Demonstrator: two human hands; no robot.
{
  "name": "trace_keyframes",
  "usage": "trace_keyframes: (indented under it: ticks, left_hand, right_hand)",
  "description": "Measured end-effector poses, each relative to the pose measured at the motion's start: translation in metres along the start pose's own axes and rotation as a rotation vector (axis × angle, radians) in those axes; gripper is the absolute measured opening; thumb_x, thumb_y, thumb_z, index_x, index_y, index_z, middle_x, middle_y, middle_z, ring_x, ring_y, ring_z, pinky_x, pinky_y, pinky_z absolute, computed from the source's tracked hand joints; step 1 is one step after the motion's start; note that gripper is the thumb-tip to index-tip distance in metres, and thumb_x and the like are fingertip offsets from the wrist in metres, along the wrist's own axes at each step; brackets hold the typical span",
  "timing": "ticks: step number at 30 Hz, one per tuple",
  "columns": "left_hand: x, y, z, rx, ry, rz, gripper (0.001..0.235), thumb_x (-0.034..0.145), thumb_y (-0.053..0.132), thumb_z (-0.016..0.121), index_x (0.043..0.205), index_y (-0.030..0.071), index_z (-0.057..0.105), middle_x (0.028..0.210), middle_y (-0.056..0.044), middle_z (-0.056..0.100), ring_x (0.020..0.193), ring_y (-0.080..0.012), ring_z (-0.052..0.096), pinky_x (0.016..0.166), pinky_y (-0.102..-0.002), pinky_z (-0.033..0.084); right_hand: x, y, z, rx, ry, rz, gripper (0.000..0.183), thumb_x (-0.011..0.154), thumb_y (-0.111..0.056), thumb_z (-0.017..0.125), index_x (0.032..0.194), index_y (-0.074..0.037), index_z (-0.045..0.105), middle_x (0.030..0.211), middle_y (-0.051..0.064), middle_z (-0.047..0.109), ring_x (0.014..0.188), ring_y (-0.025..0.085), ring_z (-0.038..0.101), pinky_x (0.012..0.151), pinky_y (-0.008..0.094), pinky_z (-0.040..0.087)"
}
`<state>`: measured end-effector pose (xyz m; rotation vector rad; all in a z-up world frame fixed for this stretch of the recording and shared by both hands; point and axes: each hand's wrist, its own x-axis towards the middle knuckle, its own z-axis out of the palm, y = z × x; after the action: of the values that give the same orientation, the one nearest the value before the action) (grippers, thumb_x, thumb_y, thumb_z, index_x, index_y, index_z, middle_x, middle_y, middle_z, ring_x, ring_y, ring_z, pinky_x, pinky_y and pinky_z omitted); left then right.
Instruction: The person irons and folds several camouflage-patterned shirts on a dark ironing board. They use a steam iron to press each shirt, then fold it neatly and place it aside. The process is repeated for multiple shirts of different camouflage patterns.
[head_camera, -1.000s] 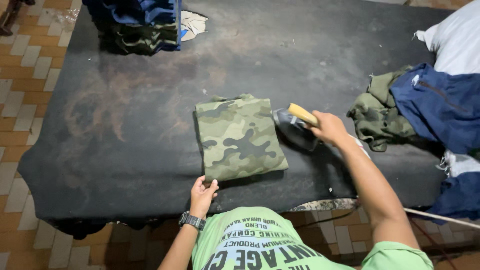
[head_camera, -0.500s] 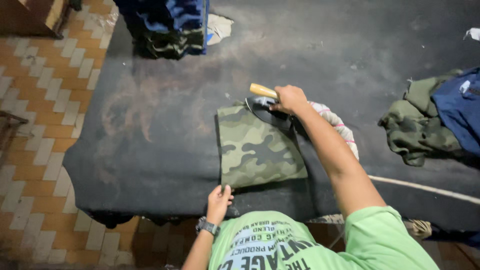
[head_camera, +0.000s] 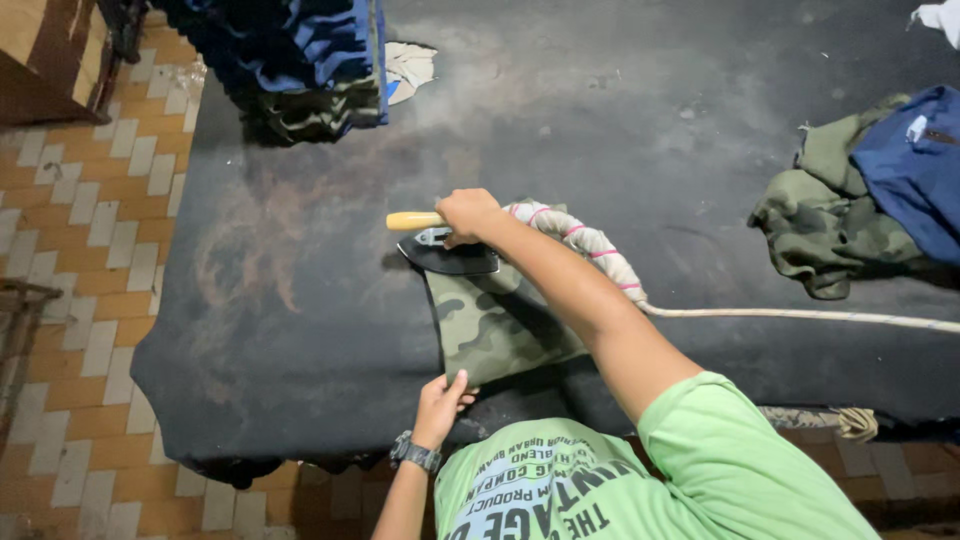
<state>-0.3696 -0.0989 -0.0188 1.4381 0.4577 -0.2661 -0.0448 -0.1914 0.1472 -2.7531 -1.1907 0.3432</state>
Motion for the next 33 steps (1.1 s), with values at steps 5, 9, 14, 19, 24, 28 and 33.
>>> trace_keyframes:
  ticks: [5, 9, 14, 19, 24, 28, 33]
  left_hand:
    - [-0.019, -0.007, -0.007, 0.013, 0.061, -0.027, 0.034, 0.098, 0.037, 0.061, 0.112, 0.007, 0.072, 0.101, -0.004, 0.078, 0.079, -0.0078, 0.069, 0.067, -0.024, 0.054]
    - [-0.017, -0.021, 0.007, -0.047, 0.153, 0.105, 0.031, 0.099, 0.032, 0.066, 0.108, 0.002, 0.067, 0.101, -0.011, 0.076, 0.079, -0.0119, 0.069, 0.065, -0.027, 0.053]
    - [-0.006, -0.021, 0.021, -0.056, 0.169, 0.086, 0.03, 0.101, 0.033, 0.063, 0.107, 0.003, 0.067, 0.1, -0.01, 0.077, 0.077, -0.0112, 0.069, 0.065, -0.025, 0.053]
    - [-0.007, -0.01, -0.004, -0.118, 0.086, -0.019, 0.031, 0.098, 0.034, 0.062, 0.11, 0.007, 0.07, 0.097, -0.003, 0.076, 0.079, -0.0099, 0.071, 0.066, -0.024, 0.057]
    - [-0.01, -0.029, -0.008, -0.16, 0.17, 0.073, 0.025, 0.097, 0.026, 0.072, 0.104, 0.002, 0.071, 0.089, -0.002, 0.07, 0.077, -0.011, 0.068, 0.063, -0.025, 0.053]
    - [-0.008, -0.037, 0.008, -0.198, 0.259, 0.136, 0.024, 0.097, 0.025, 0.071, 0.1, 0.002, 0.07, 0.086, -0.001, 0.07, 0.075, -0.011, 0.069, 0.063, -0.024, 0.054]
    - [-0.025, -0.046, 0.002, -0.138, 0.299, 0.209, 0.026, 0.097, 0.024, 0.073, 0.102, -0.002, 0.076, 0.088, -0.005, 0.075, 0.077, -0.0091, 0.068, 0.069, -0.022, 0.054]
  right_hand:
    - [-0.029, 0.014, -0.01, -0.031, -0.001, 0.062, 0.048, 0.067, -0.045, 0.091, 0.1, -0.015, 0.074, 0.099, 0.011, 0.074, 0.099, 0.034, 0.07, 0.083, 0.047, 0.056]
    - [-0.075, 0.036, -0.018, 0.051, -0.063, 0.176, 0.051, 0.066, -0.045, 0.092, 0.099, -0.012, 0.073, 0.099, 0.012, 0.074, 0.097, 0.034, 0.071, 0.082, 0.047, 0.056]
    - [-0.176, 0.032, -0.009, 0.058, -0.086, 0.052, 0.052, 0.062, -0.044, 0.093, 0.098, -0.012, 0.072, 0.094, 0.013, 0.074, 0.093, 0.036, 0.07, 0.078, 0.049, 0.054]
    - [-0.276, 0.021, 0.011, 0.117, -0.025, 0.084, 0.051, 0.066, -0.045, 0.09, 0.097, -0.012, 0.066, 0.083, 0.015, 0.071, 0.086, 0.041, 0.068, 0.074, 0.053, 0.052]
    - [-0.27, 0.018, 0.021, 0.106, -0.026, 0.112, 0.052, 0.066, -0.046, 0.089, 0.097, -0.012, 0.065, 0.082, 0.016, 0.07, 0.085, 0.042, 0.068, 0.072, 0.054, 0.051]
    - [-0.219, -0.006, 0.016, 0.066, -0.011, -0.011, 0.051, 0.067, -0.047, 0.089, 0.096, -0.011, 0.068, 0.083, 0.017, 0.071, 0.085, 0.041, 0.069, 0.074, 0.052, 0.052]
    - [-0.134, -0.048, 0.017, 0.057, 0.034, -0.08, 0.053, 0.061, -0.042, 0.093, 0.099, -0.012, 0.073, 0.09, 0.014, 0.073, 0.09, 0.038, 0.07, 0.076, 0.049, 0.055]
